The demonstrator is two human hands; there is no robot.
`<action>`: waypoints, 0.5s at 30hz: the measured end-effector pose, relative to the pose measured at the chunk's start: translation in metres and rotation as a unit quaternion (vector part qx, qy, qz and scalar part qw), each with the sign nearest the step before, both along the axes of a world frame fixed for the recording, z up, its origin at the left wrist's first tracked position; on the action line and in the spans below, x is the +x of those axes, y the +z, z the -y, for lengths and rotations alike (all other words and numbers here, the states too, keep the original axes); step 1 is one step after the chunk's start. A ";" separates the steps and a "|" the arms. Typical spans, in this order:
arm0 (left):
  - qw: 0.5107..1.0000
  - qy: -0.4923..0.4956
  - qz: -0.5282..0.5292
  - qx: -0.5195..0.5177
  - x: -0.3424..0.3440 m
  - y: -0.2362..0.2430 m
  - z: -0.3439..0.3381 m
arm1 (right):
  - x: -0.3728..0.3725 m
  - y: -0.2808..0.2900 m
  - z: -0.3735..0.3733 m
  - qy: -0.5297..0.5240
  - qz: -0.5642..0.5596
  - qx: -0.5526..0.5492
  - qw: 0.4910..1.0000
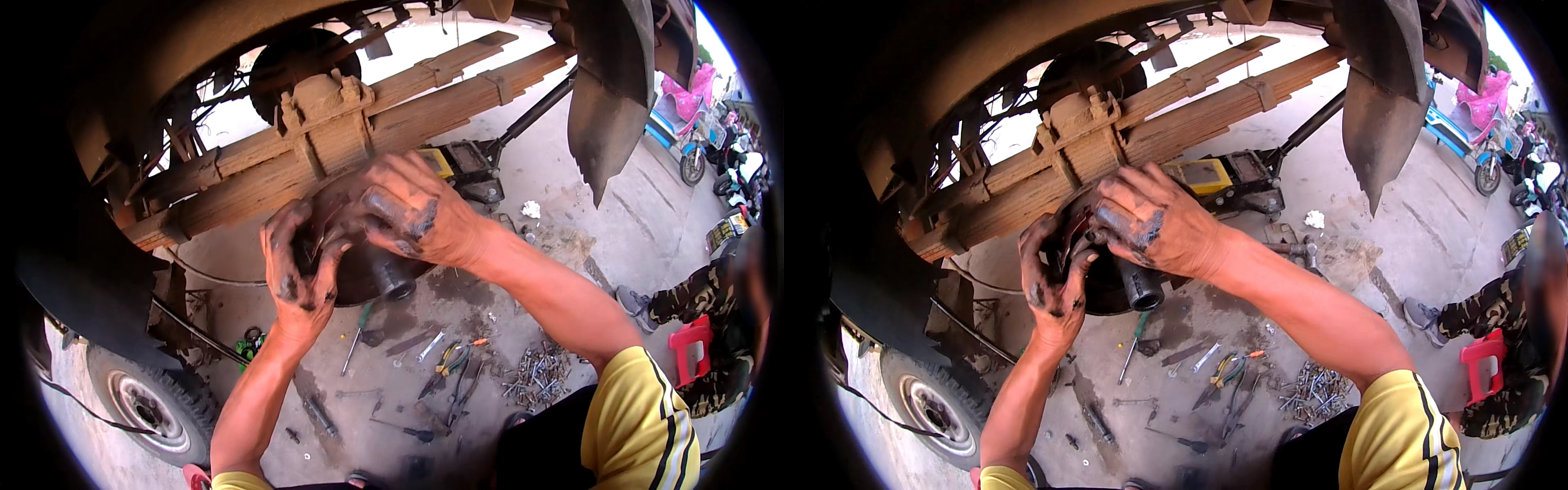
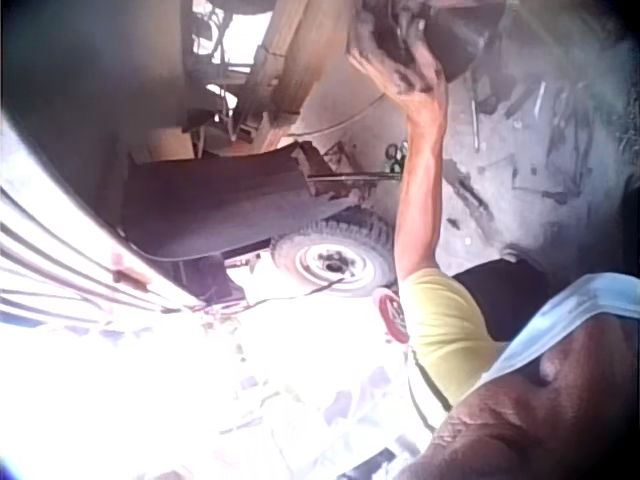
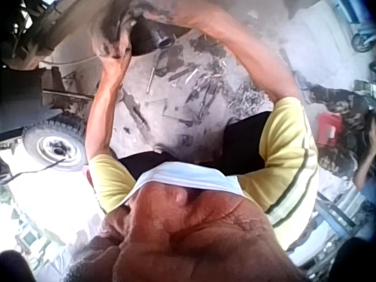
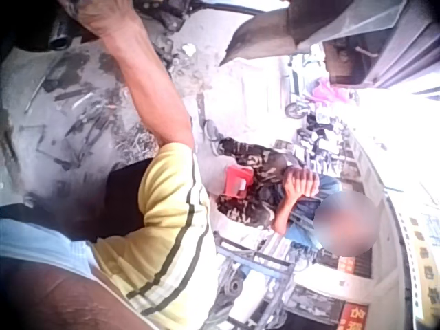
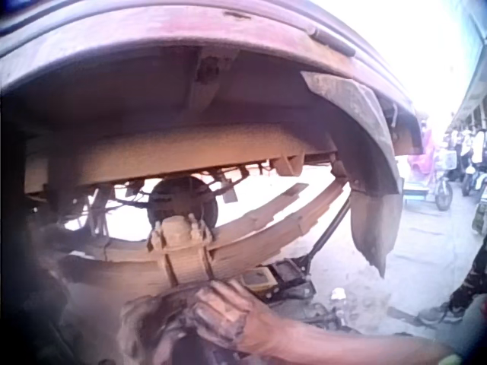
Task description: The person installs a brake shoe and spring onto a vehicle's rear axle assembly using pliers and a screwdriver.
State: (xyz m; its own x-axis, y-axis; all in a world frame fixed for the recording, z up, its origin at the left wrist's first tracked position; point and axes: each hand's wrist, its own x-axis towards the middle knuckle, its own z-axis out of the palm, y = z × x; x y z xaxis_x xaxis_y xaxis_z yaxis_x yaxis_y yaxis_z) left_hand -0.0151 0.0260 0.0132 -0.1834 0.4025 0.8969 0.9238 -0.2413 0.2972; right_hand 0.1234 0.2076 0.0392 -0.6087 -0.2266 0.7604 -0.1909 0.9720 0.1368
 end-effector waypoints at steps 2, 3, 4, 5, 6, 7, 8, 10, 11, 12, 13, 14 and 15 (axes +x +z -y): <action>0.997 0.055 -0.032 -0.041 0.000 0.002 0.005 | 0.000 0.000 0.003 0.012 -0.019 -0.008 1.000; 0.998 0.051 -0.022 -0.042 0.000 0.001 0.008 | -0.001 0.000 0.005 0.016 -0.025 -0.009 1.000; 0.994 0.080 -0.033 -0.060 0.000 0.002 0.014 | -0.002 0.001 0.007 0.021 -0.030 -0.011 0.999; 0.990 0.108 -0.044 -0.078 0.000 0.004 0.023 | -0.003 0.002 0.009 0.035 -0.051 -0.005 0.998; 0.985 0.130 -0.054 -0.100 0.001 0.004 0.026 | -0.004 0.002 0.008 0.042 -0.070 -0.003 0.997; 0.986 0.127 -0.036 -0.103 0.004 0.003 0.026 | -0.004 0.001 0.006 0.049 -0.089 0.000 0.995; 0.985 0.125 -0.012 -0.116 0.006 -0.001 0.027 | -0.003 0.002 0.006 0.044 -0.076 -0.004 0.996; 0.981 0.130 0.028 -0.144 0.008 -0.006 0.035 | -0.002 0.006 0.010 0.042 -0.057 -0.016 0.997; 0.985 0.098 0.063 -0.124 0.011 -0.009 0.032 | -0.001 0.005 0.010 0.037 -0.085 0.009 0.996; 0.987 0.104 0.053 -0.110 0.009 -0.014 0.028 | -0.001 0.005 0.010 0.035 -0.081 0.002 0.996; 0.988 0.113 0.044 -0.094 0.007 -0.022 0.023 | -0.001 0.006 0.010 0.037 -0.076 -0.002 0.996; 0.989 0.121 0.035 -0.077 0.005 -0.026 0.019 | -0.002 0.006 0.010 0.039 -0.071 -0.007 0.997; 0.989 0.134 0.010 -0.066 0.009 -0.025 0.014 | -0.003 0.005 0.010 0.038 -0.069 -0.013 0.997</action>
